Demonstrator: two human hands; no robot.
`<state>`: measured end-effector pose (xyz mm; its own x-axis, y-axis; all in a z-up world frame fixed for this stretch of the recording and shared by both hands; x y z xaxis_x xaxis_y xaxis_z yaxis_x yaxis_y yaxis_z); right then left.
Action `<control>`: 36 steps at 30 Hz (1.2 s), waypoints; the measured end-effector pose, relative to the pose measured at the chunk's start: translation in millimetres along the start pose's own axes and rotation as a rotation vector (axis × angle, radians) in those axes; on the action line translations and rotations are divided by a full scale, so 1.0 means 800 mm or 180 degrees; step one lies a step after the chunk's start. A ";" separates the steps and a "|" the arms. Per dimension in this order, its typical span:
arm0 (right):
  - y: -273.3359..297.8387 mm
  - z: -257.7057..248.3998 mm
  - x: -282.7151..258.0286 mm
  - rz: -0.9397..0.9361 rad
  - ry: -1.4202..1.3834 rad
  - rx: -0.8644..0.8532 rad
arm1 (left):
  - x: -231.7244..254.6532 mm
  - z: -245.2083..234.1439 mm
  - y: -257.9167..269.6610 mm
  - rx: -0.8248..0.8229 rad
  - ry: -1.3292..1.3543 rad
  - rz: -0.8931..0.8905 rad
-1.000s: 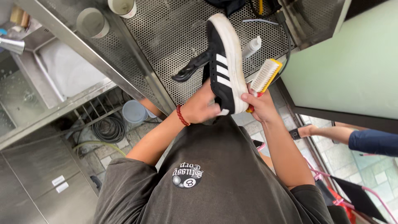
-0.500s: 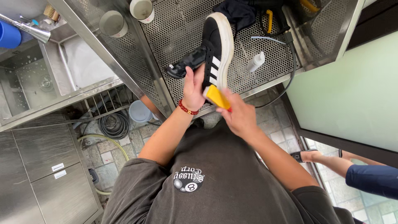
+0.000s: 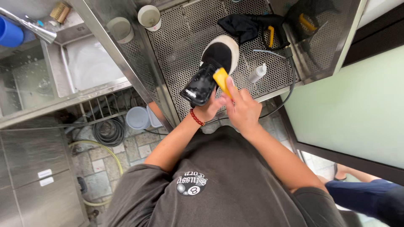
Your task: The person cleans a shoe by applying a liquid from a bottle, scrubbing the sole and upper with a yellow sponge, and then rinsing it against a rotating brush in a specialized shoe-cleaning machine.
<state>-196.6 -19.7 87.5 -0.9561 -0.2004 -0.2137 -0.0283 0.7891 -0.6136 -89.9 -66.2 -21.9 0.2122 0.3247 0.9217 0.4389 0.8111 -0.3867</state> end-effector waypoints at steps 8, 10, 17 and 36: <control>-0.050 0.009 0.038 0.0147 0.0466 0.0302 | 0.054 0.007 0.005 -0.0015 -0.2530 0.0625; -0.025 0.018 0.031 0.0029 0.0145 0.0067 | 0.048 0.003 0.006 0.0053 -0.2609 0.0498; -0.029 0.027 0.075 0.0020 0.0910 0.0012 | 0.042 0.003 0.019 -0.0045 -0.2393 0.0267; -0.019 0.060 0.094 -0.0320 -0.0855 0.0167 | 0.048 0.000 0.046 0.0469 -0.2154 -0.0197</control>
<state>-254.2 -74.7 44.4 -0.8375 -0.4284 -0.3392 -0.0973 0.7278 -0.6788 -65.9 -24.3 -0.9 -0.4213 0.4690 0.7763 0.2995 0.8798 -0.3690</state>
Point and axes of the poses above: each hand's wrist, its own y-axis away from the middle knuckle, its own z-axis out of the palm, x = y × z, the point moved 9 cm from there along -y, towards the middle knuckle, and after that the axes turned 2 degrees about y, right-handed, at the moved point
